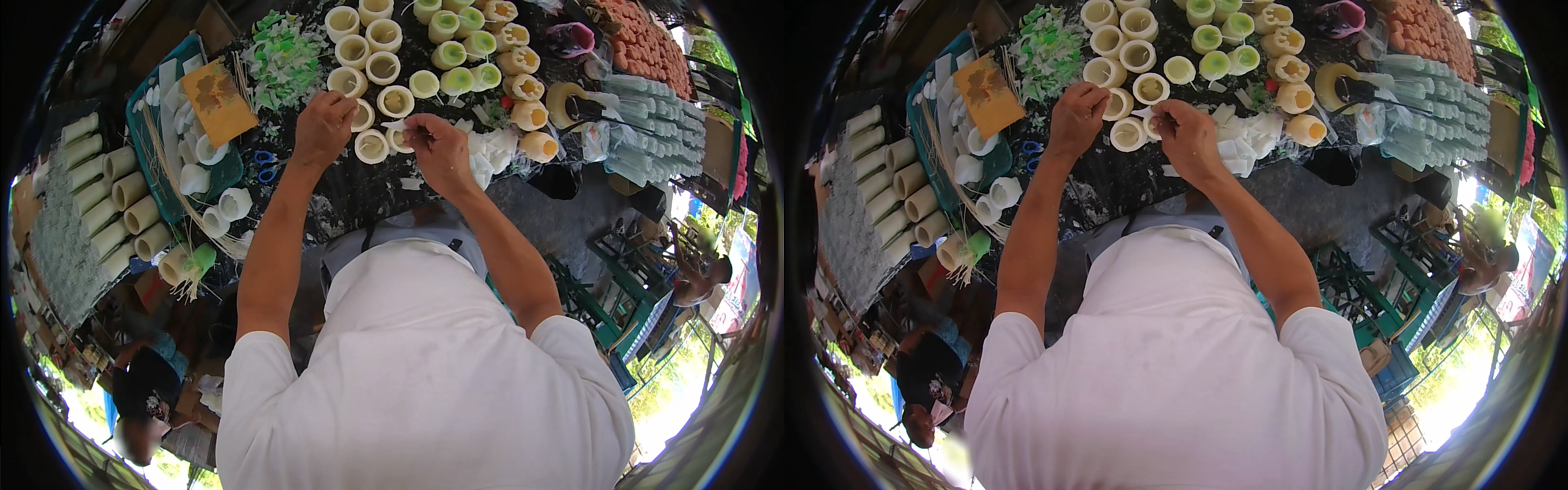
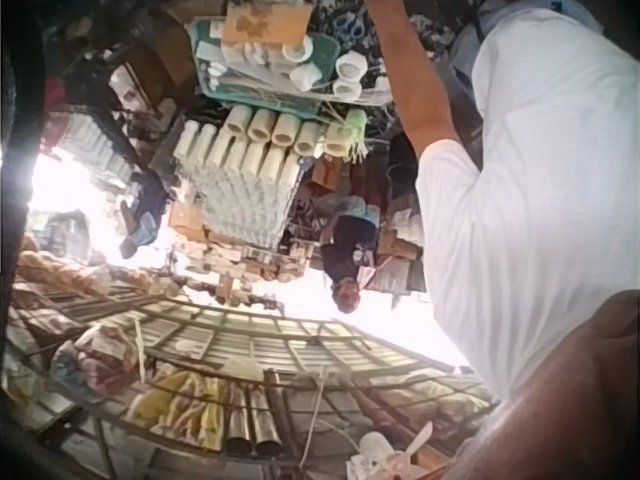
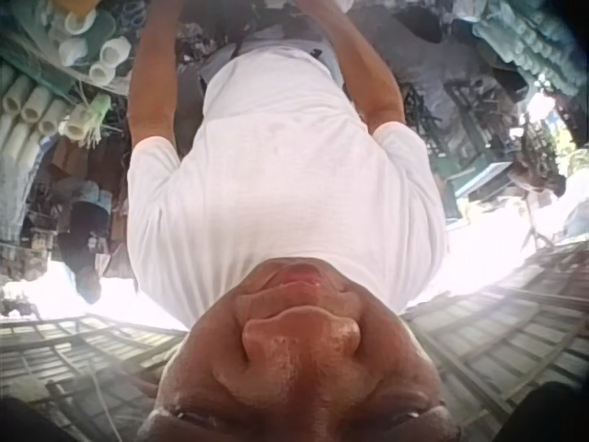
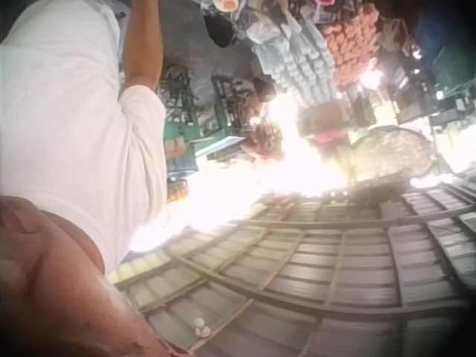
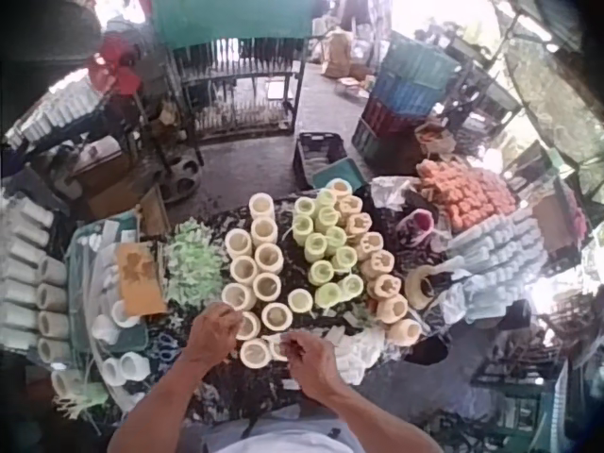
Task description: The person tears white fibrous material into small pieces and inserts them into the open ends of numerous small cylindrical containers arranged on a table. The person repeatedly picks up material, tears it, and places it into the containers.
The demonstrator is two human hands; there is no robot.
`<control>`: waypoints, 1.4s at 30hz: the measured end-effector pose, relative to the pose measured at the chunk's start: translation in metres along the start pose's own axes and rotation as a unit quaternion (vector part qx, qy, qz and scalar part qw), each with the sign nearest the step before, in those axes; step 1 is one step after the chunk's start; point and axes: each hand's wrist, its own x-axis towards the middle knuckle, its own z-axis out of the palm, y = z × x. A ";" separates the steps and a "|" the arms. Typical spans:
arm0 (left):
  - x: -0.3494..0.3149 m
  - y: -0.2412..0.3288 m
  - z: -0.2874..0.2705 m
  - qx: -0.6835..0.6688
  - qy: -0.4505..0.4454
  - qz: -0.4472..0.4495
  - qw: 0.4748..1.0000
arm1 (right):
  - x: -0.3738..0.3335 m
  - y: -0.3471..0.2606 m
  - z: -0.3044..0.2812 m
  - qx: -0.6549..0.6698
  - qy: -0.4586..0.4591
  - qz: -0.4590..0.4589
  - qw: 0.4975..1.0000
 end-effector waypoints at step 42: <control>0.009 -0.018 -0.011 -0.196 -0.058 -0.044 0.978 | 0.029 -0.020 0.005 -0.176 -0.071 -0.190 0.963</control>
